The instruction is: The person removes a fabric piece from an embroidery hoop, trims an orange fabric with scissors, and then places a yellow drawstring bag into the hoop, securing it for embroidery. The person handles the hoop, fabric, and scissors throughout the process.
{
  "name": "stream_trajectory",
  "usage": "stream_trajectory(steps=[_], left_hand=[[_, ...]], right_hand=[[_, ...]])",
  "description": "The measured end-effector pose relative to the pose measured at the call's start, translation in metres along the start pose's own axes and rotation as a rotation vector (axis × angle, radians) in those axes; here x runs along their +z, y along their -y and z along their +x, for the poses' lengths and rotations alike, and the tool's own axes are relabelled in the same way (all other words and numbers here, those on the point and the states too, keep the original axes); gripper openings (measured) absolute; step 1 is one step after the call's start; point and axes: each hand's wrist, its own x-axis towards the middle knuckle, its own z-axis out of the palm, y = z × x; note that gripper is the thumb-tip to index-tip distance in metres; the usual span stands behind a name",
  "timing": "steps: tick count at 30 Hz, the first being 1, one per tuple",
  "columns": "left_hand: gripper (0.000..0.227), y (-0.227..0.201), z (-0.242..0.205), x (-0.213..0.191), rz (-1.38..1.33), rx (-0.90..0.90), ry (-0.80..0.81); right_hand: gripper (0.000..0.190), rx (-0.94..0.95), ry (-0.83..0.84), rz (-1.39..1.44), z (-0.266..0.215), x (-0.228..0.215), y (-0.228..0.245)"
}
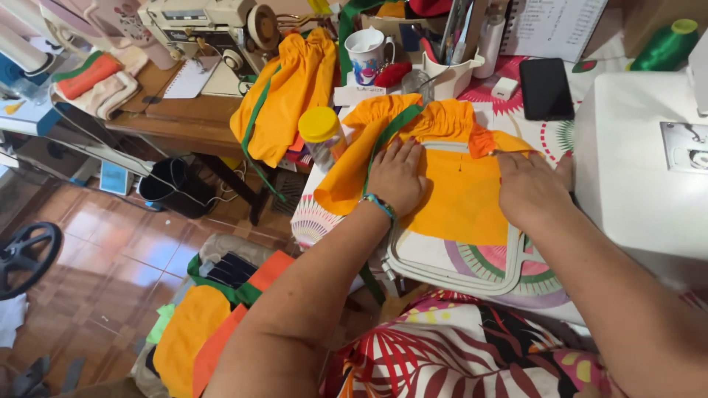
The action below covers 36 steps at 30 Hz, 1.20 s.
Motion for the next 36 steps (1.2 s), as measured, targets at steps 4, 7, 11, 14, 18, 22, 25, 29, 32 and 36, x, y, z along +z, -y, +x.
stream_trajectory(steps=[4, 7, 11, 14, 18, 22, 25, 29, 32, 36], left_hand=[[0.07, -0.004, 0.001, -0.001, 0.024, -0.02, 0.005], [0.07, -0.008, -0.007, -0.006, 0.019, -0.027, 0.009], [0.072, -0.002, -0.003, 0.01, 0.015, -0.017, 0.008], [0.073, -0.003, 0.0, 0.005, 0.047, -0.005, -0.031], [0.074, -0.007, -0.003, 0.001, 0.034, -0.008, -0.047], [0.072, -0.007, -0.009, 0.002, 0.036, 0.005, -0.13], [0.07, -0.009, -0.006, -0.006, 0.116, 0.011, -0.128], [0.04, 0.013, 0.072, 0.047, 0.132, 0.16, -0.422], [0.032, 0.009, 0.11, 0.028, 0.049, 0.131, -0.551], [0.029, 0.001, 0.13, 0.01, -0.071, -0.011, -0.558]], right_hand=[[0.057, -0.037, -0.067, -0.051, -0.009, 0.012, -0.001], [0.049, -0.244, -0.346, 0.017, -0.072, -0.026, 0.044], [0.055, -0.318, -0.32, -0.025, -0.107, -0.042, 0.07], [0.068, -0.195, -0.145, -0.012, -0.103, -0.055, 0.071], [0.072, -0.076, -0.028, -0.029, -0.084, -0.053, 0.065], [0.043, -0.18, -0.374, -0.001, -0.034, -0.038, 0.049], [0.067, -0.076, -0.614, -0.04, -0.007, -0.056, 0.056], [0.086, 0.012, -0.55, 0.116, 0.013, -0.058, 0.068], [0.09, 0.049, -0.495, 0.18, 0.028, -0.052, 0.074], [0.07, 0.111, -0.486, 0.169, 0.045, -0.042, 0.069]])
